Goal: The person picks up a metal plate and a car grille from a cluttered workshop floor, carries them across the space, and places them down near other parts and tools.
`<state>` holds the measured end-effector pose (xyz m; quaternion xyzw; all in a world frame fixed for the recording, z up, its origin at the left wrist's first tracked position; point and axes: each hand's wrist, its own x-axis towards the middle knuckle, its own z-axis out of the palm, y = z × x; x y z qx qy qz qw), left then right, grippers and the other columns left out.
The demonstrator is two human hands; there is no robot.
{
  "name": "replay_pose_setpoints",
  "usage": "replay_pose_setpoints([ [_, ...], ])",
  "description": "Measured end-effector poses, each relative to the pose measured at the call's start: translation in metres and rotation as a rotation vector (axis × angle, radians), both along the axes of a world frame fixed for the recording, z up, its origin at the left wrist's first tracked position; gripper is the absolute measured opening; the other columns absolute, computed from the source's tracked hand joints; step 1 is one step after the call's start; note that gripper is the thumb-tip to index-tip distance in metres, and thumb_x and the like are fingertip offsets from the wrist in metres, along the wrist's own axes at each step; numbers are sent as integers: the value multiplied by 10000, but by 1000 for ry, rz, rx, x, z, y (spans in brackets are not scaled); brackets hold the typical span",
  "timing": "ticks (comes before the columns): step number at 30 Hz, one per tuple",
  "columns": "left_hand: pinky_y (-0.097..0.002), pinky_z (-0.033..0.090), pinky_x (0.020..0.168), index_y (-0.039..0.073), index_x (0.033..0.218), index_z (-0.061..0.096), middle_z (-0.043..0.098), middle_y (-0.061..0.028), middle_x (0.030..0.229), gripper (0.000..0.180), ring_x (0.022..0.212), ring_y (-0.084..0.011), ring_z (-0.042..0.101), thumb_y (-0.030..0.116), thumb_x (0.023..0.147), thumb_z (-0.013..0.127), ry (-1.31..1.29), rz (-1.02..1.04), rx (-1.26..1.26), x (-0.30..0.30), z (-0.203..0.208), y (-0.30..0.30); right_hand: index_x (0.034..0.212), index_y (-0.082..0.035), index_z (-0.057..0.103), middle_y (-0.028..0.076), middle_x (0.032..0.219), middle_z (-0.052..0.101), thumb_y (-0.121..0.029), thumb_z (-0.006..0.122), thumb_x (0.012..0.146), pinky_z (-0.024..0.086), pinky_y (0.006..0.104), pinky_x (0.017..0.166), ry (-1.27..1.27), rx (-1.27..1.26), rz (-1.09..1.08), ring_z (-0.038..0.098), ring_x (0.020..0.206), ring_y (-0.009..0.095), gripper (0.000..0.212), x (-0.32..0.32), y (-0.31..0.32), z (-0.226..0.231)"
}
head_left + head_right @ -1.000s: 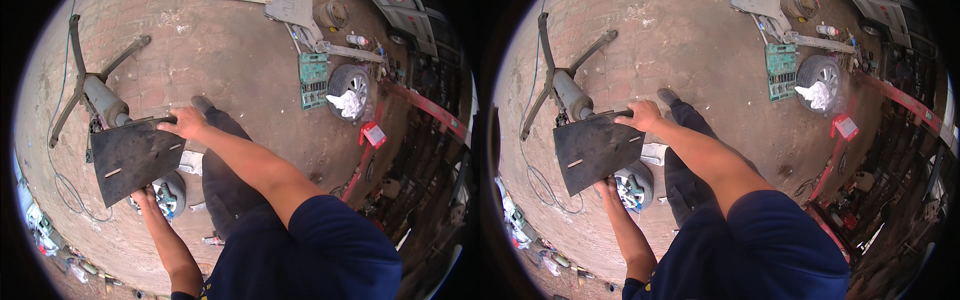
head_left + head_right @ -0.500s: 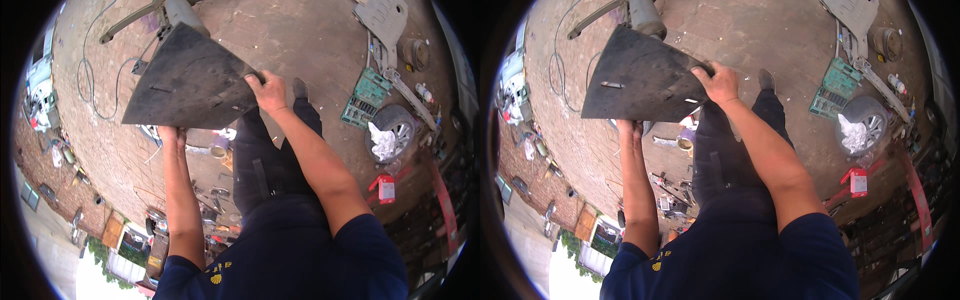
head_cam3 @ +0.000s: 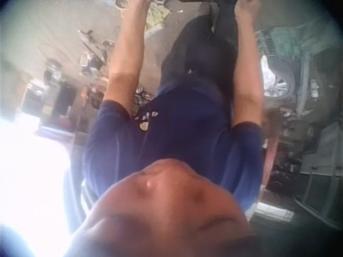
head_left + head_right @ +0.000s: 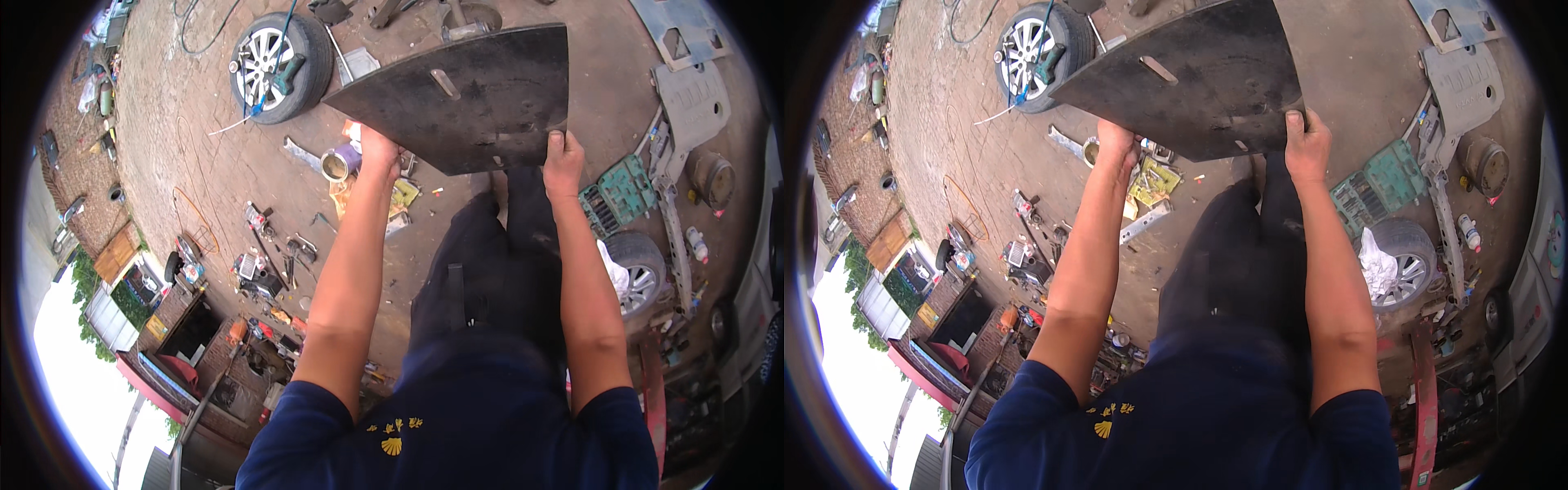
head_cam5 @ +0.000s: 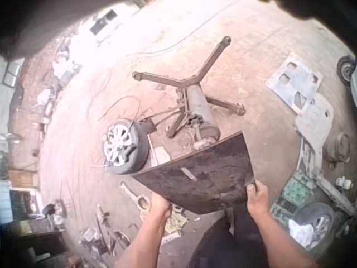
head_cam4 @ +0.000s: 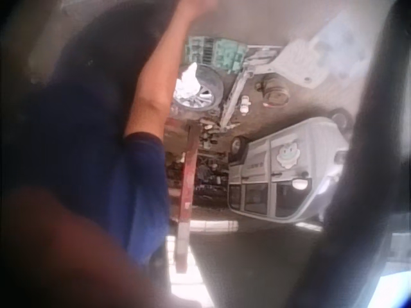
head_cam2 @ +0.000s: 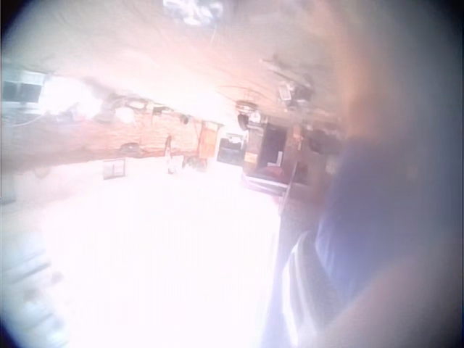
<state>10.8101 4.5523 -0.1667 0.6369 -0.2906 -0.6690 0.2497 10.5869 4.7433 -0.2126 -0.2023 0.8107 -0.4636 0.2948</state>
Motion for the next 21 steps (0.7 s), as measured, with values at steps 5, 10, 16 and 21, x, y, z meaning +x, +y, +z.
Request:
replay_pose_setpoints([
  [5,-264,318,417,103,980,575,577,1,727,130,501,-102,465,196,966,486,49,79,59,49,-7,55,899,34,626,124,691,579,-535,584,906,435,329,632,59,-7,33,473,640,190,570,39,51,27],
  [10,-243,299,424,118,1049,559,586,10,796,170,538,-91,477,250,991,468,57,63,72,74,-2,116,902,45,615,167,720,599,-502,633,879,458,359,665,150,58,15,507,649,252,548,67,105,38],
  [16,-260,412,536,130,1190,544,641,-5,999,257,748,-126,588,287,1002,467,73,51,125,116,13,166,759,26,516,210,637,455,-523,647,848,403,406,557,92,63,2,425,573,365,572,107,168,46],
  [21,-332,549,809,64,1268,514,629,-67,1178,357,1034,-211,636,295,998,482,12,81,81,141,22,202,697,12,466,205,617,393,-605,646,802,378,418,531,65,55,-62,375,577,389,651,144,204,54],
])
